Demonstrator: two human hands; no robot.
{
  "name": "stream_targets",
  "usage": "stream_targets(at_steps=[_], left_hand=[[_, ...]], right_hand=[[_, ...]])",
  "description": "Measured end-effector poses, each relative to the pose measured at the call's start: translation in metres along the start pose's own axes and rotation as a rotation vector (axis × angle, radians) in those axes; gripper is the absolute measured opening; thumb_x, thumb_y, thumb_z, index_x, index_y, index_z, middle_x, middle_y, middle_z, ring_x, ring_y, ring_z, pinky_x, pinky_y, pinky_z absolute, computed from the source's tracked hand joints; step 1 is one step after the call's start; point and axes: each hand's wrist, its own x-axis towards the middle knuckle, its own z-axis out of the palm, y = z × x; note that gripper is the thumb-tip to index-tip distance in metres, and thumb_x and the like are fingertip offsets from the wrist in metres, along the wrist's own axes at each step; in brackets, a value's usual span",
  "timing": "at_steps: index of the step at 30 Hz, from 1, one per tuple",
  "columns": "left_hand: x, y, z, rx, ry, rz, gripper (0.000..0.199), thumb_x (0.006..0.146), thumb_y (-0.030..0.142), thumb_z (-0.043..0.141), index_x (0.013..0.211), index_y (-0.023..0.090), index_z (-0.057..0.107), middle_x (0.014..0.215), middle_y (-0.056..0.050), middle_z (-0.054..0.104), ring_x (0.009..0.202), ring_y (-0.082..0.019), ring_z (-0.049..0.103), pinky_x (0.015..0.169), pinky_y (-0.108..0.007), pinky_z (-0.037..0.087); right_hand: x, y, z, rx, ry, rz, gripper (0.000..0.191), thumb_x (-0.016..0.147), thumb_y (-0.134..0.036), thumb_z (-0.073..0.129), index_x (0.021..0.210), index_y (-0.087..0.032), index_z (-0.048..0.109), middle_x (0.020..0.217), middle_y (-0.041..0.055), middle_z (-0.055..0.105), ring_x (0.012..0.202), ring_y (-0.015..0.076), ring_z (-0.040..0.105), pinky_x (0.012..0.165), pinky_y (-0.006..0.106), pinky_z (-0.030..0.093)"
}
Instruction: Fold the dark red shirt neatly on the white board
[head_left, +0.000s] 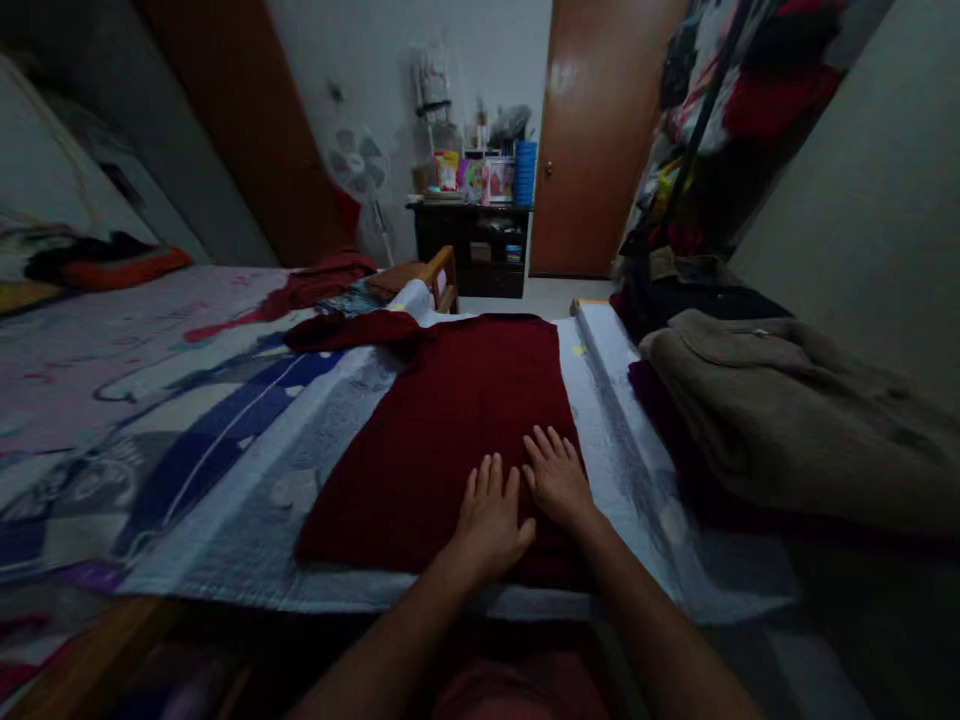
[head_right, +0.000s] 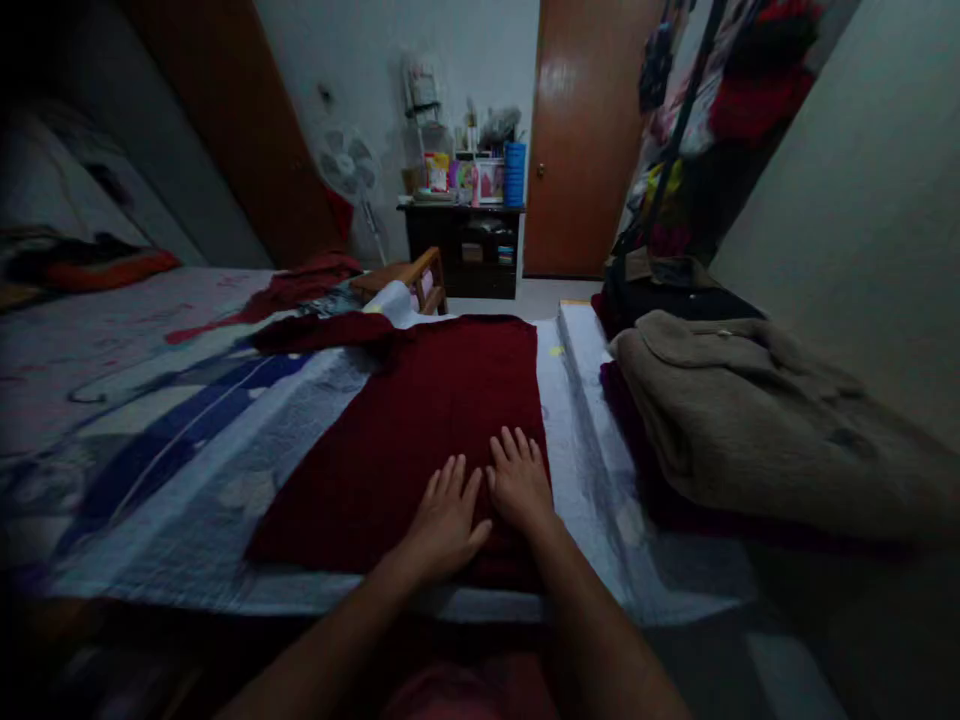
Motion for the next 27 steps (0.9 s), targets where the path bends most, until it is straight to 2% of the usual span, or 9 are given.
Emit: stream_targets(at_steps=[2,5,9,13,17,21,24,27], left_hand=[[0.015,-0.004,-0.008,0.017,0.071,-0.019,0.054,0.091,0.036,0.043,0.141,0.015,0.043,0.148,-0.015,0.040,0.141,-0.031,0.027,0.115,-0.052,0.019],[0.038,-0.011,-0.010,0.033,0.128,-0.030,0.051,0.092,0.025,0.037,0.141,0.013,0.041,0.150,-0.012,0.039,0.142,-0.026,0.026,0.117,-0.047,0.017],[0.056,-0.020,0.006,0.035,0.087,-0.036,0.053,0.093,0.029,0.037,0.143,0.011,0.039,0.153,-0.013,0.032,0.143,-0.026,0.025,0.115,-0.043,0.024],[0.057,-0.023,0.019,0.058,0.094,-0.044,0.057,0.093,0.036,0.039,0.144,0.011,0.038,0.155,-0.016,0.028,0.143,-0.031,0.022,0.114,-0.045,0.024],[0.055,-0.022,0.018,0.067,0.083,-0.063,0.058,0.093,0.038,0.041,0.145,0.012,0.037,0.155,-0.018,0.027,0.143,-0.032,0.021,0.113,-0.046,0.024],[0.056,-0.021,0.018,0.066,0.093,-0.073,0.059,0.093,0.040,0.042,0.145,0.013,0.037,0.155,-0.018,0.027,0.143,-0.033,0.021,0.113,-0.046,0.025],[0.056,-0.021,0.020,0.070,0.109,-0.075,0.059,0.092,0.040,0.043,0.144,0.013,0.038,0.154,-0.019,0.028,0.143,-0.034,0.022,0.113,-0.046,0.024],[0.056,-0.021,0.021,0.078,0.120,-0.077,0.059,0.092,0.041,0.043,0.144,0.013,0.039,0.154,-0.019,0.028,0.143,-0.034,0.023,0.113,-0.046,0.024]], right_hand=[[0.000,0.000,0.001,-0.008,-0.003,0.007,0.053,0.095,-0.036,0.039,0.145,-0.018,0.039,0.155,0.0084,0.029,0.144,0.0279,0.020,0.114,0.047,0.016],[-0.001,-0.001,0.001,-0.014,-0.001,0.013,0.053,0.095,-0.036,0.039,0.145,-0.019,0.039,0.155,0.0082,0.029,0.144,0.0273,0.020,0.114,0.047,0.016],[-0.002,-0.003,0.000,-0.010,0.010,0.018,0.053,0.095,-0.036,0.037,0.145,-0.019,0.039,0.155,0.0074,0.029,0.144,0.0261,0.020,0.114,0.045,0.015],[-0.003,-0.005,0.000,-0.005,0.025,0.058,0.055,0.095,-0.037,0.040,0.146,-0.018,0.038,0.156,0.0099,0.026,0.144,0.0278,0.019,0.114,0.044,0.014],[-0.004,-0.007,0.003,-0.011,0.053,0.175,0.060,0.091,-0.044,0.048,0.145,-0.020,0.039,0.157,0.0141,0.021,0.144,0.0360,0.013,0.113,0.049,0.012],[-0.005,-0.007,0.003,0.002,0.031,0.213,0.061,0.090,-0.046,0.049,0.145,-0.022,0.040,0.158,0.0142,0.020,0.144,0.0372,0.012,0.112,0.049,0.013],[0.000,-0.002,-0.007,0.026,-0.022,0.205,0.059,0.090,-0.047,0.049,0.143,-0.022,0.043,0.156,0.0138,0.025,0.143,0.0365,0.018,0.111,0.048,0.019],[0.016,0.005,-0.020,0.050,-0.037,0.197,0.049,0.094,-0.042,0.040,0.133,-0.018,0.054,0.147,0.0142,0.042,0.136,0.0330,0.035,0.108,0.045,0.026]])
